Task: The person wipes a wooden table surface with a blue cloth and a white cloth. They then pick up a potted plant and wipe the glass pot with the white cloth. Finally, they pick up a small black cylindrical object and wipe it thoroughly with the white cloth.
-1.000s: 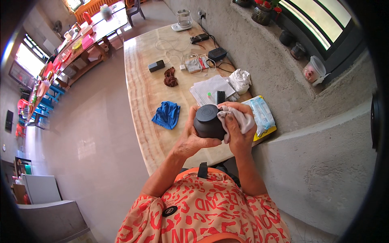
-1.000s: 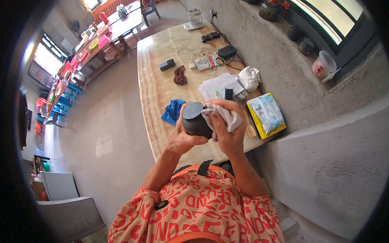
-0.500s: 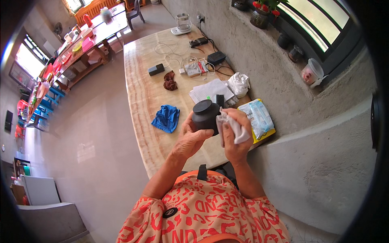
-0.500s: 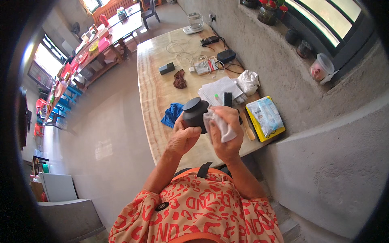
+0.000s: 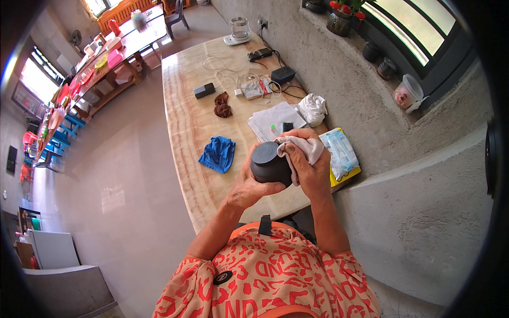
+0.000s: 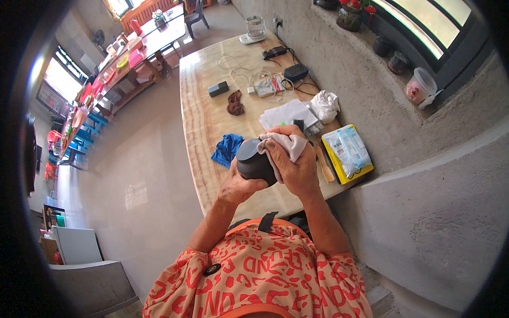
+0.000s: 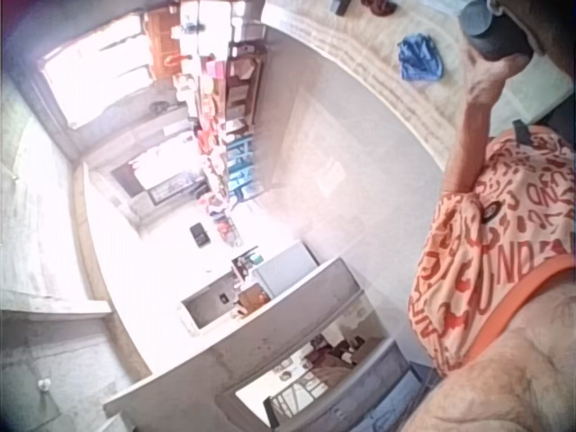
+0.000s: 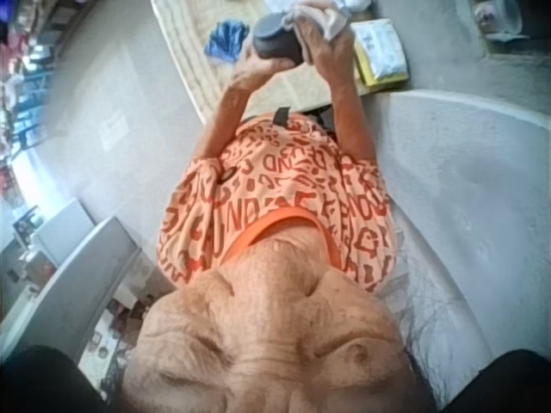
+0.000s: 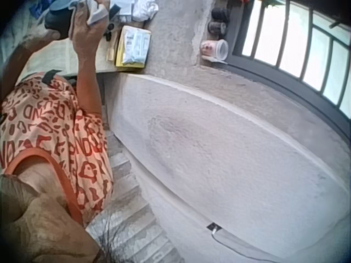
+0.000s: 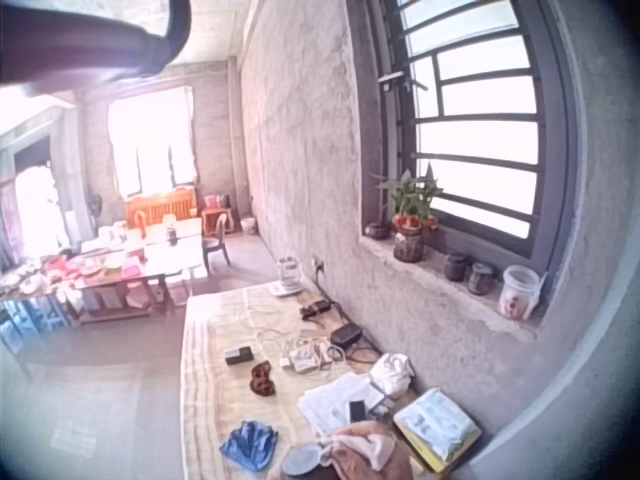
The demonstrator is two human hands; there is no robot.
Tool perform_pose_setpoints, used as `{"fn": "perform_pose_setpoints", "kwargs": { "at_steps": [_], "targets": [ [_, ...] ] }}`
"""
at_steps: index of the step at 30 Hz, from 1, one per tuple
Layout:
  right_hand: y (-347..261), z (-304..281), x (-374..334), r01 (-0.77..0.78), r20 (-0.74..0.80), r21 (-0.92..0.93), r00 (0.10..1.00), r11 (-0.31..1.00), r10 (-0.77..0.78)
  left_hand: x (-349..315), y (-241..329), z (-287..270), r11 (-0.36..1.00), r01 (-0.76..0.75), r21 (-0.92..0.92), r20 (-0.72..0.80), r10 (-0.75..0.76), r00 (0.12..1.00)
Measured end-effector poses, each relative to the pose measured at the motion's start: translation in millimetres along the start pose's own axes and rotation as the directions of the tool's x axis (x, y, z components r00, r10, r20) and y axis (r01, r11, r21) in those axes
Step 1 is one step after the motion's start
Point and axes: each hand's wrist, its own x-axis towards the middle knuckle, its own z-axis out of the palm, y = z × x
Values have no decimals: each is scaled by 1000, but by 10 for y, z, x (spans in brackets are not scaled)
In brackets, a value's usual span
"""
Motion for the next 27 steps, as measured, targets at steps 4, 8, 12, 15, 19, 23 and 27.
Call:
{"fn": "perform_pose_setpoints", "kwargs": {
  "at_steps": [4, 8, 12, 15, 19, 23, 27],
  "targets": [
    [9, 38, -59, -60, -74, 41, 995, 997, 63, 15, -33, 41, 991, -11, -136, -15, 9, 1000],
    [57, 41, -137, 430, 30, -217, 900, 877, -434, 18, -28, 50, 960, 9, -279, -22, -16, 1000],
    [45, 53, -214, 594, 122, -297, 800, 748, -587, 0, -131, -86, 941, 20, -338, 91, 12, 996],
    [64, 37, -192, 553, 76, -219, 831, 804, -551, -34, -44, 45, 920, 17, -391, 46, 1, 999],
    [61, 49, -110, 292, -40, 112, 956, 950, -290, 8, -92, -18, 955, -34, -294, 83, 60, 995],
    [74, -39, -42, -5, -34, 270, 999, 963, 14, -10, -32, 30, 942, -20, -334, 102, 57, 993],
    [206, -20, -105, 28, -271, 103, 962, 994, 1, 21, -40, 44, 918, -17, -397, -12, 14, 1000]
  ]
}}
